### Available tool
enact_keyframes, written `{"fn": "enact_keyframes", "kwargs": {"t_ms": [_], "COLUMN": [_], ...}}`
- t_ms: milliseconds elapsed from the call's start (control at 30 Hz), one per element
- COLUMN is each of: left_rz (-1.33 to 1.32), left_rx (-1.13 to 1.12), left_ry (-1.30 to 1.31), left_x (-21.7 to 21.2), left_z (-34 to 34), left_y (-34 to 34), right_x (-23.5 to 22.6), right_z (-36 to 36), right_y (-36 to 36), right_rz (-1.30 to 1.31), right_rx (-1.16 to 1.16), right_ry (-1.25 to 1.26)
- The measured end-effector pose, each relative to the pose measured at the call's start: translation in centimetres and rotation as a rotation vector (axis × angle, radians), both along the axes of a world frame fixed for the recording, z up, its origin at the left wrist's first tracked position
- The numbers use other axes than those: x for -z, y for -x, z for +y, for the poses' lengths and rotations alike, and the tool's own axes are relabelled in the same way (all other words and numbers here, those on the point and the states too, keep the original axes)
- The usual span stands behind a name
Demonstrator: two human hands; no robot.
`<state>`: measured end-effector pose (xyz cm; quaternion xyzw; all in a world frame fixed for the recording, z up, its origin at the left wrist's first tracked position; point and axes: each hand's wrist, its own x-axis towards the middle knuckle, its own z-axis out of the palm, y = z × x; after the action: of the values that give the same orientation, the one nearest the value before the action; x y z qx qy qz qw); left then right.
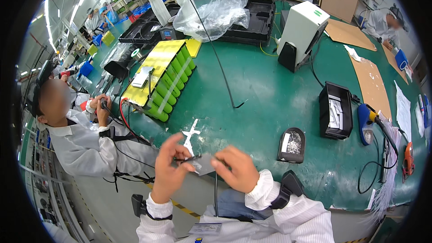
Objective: Soldering electronic components onto a circuit board and assembling it with other parts.
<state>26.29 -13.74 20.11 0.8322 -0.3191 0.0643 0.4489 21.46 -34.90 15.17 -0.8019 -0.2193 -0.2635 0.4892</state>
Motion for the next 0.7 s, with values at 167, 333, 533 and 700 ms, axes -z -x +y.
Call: {"fn": "enact_keyframes", "kwargs": {"t_ms": [167,333,533,700], "left_rz": [0.29,0.193,0.639,-0.006], "left_rx": [-0.279,-0.306,0.011,-0.216], "left_ry": [0.523,0.523,0.915,0.028], "left_x": [1.2,3.2,2.8,1.2], "left_z": [-0.2,1.1,0.1,-4.6], "left_y": [-0.8,0.8,3.8,4.1], "right_x": [1.7,1.2,1.9,2.1], "right_z": [-0.3,-1.2,-1.8,-1.4], "right_y": [-1.5,-2.4,-2.9,-2.6], "right_rz": [0.892,1.092,1.189,1.119], "right_rx": [-0.052,-0.029,-0.021,0.045], "right_ry": [-0.786,-1.033,-1.263,-1.135]}}
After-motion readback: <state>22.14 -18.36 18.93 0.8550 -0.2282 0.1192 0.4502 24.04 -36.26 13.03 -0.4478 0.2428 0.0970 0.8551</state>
